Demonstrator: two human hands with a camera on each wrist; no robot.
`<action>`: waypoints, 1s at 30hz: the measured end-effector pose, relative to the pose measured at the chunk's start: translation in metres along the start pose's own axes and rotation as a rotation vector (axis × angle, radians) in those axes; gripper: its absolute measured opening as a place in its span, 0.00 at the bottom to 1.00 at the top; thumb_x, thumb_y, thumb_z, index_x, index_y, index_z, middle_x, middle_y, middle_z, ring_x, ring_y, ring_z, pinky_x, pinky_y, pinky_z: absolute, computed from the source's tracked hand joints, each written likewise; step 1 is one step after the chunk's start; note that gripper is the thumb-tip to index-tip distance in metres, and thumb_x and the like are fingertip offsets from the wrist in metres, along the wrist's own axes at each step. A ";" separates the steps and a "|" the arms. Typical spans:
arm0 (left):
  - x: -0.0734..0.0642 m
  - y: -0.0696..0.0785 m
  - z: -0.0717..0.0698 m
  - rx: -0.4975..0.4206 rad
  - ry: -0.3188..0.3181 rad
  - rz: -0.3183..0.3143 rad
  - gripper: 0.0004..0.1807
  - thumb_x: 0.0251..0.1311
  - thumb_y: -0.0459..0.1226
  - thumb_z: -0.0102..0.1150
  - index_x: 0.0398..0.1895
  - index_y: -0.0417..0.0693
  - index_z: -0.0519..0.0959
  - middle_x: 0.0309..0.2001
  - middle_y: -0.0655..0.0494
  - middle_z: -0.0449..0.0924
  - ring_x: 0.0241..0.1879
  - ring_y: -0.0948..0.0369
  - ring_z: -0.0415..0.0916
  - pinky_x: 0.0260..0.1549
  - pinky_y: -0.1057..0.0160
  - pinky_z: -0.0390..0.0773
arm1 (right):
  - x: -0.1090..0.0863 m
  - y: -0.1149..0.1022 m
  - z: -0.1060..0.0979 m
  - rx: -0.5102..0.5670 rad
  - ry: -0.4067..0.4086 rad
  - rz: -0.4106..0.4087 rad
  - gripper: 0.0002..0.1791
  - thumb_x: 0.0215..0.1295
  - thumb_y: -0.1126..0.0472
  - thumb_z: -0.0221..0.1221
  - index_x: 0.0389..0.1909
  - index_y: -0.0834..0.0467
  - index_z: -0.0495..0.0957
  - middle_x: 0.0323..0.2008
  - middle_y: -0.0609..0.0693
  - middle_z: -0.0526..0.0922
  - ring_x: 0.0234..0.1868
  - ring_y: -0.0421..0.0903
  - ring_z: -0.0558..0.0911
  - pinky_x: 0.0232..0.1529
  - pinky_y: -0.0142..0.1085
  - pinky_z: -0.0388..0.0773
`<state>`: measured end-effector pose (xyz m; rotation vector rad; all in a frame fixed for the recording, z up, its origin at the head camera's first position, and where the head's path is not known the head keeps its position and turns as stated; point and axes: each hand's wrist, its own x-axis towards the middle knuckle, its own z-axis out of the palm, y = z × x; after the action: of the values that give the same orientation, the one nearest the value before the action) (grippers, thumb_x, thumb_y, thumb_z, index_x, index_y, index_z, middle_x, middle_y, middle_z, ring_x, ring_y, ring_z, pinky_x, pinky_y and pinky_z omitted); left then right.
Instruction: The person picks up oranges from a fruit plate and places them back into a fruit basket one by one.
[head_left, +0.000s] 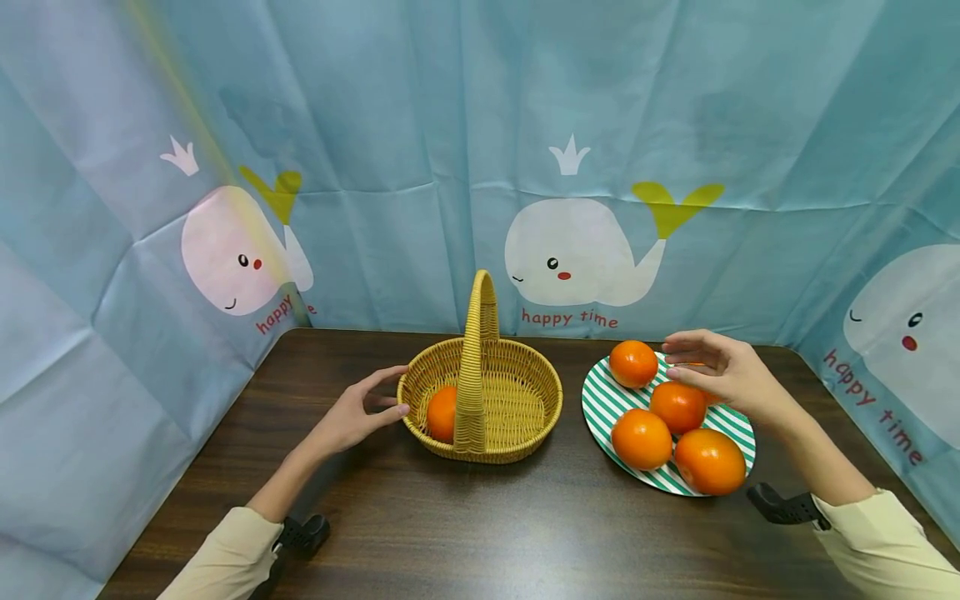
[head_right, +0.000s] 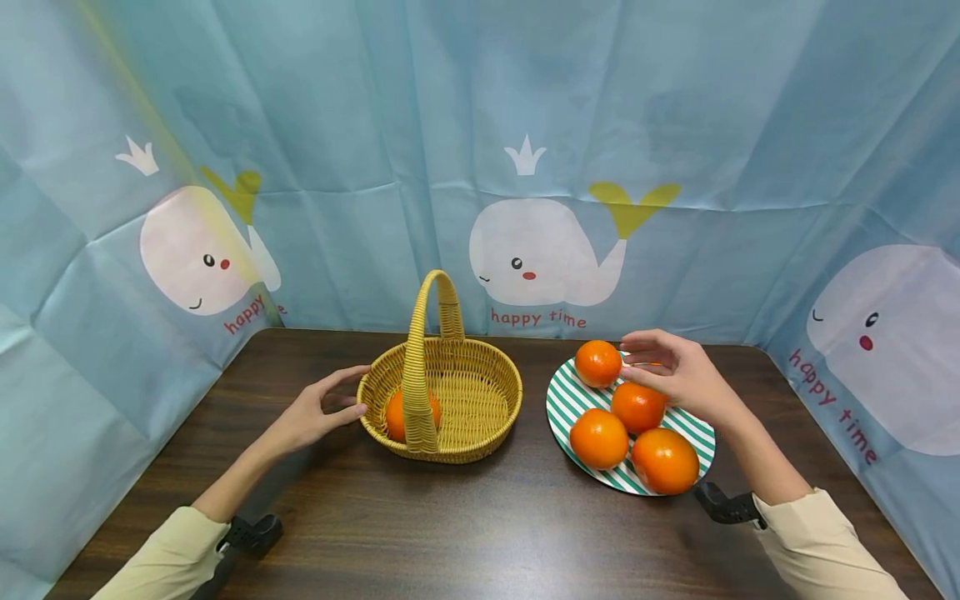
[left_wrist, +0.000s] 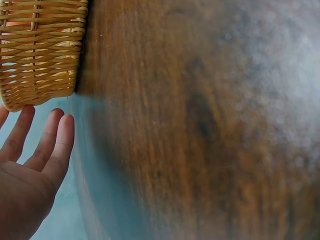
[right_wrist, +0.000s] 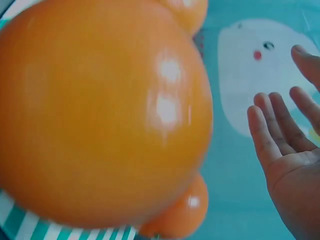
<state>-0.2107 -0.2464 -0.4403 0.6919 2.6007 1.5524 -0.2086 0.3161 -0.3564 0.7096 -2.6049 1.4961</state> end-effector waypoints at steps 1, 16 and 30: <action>0.000 0.000 0.000 0.003 0.000 -0.002 0.35 0.67 0.35 0.67 0.75 0.43 0.66 0.71 0.37 0.65 0.54 0.41 0.79 0.46 0.57 0.84 | -0.003 0.001 -0.004 -0.008 0.009 0.005 0.23 0.70 0.68 0.64 0.64 0.66 0.73 0.56 0.54 0.80 0.54 0.45 0.82 0.46 0.32 0.82; -0.001 -0.001 0.000 0.027 0.011 0.017 0.35 0.67 0.37 0.67 0.76 0.45 0.66 0.71 0.38 0.65 0.54 0.42 0.80 0.45 0.56 0.84 | -0.034 0.030 -0.049 -0.062 0.106 0.006 0.22 0.68 0.75 0.62 0.62 0.70 0.72 0.51 0.40 0.82 0.49 0.33 0.83 0.44 0.25 0.80; -0.001 0.001 0.000 0.011 -0.001 0.001 0.35 0.68 0.36 0.66 0.76 0.44 0.65 0.71 0.37 0.64 0.54 0.43 0.79 0.45 0.57 0.84 | -0.040 0.051 -0.052 -0.079 0.087 0.022 0.22 0.69 0.73 0.62 0.63 0.64 0.73 0.53 0.35 0.79 0.51 0.31 0.81 0.43 0.24 0.80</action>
<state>-0.2093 -0.2464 -0.4395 0.6946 2.6106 1.5390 -0.2031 0.3955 -0.3804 0.5959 -2.5988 1.3885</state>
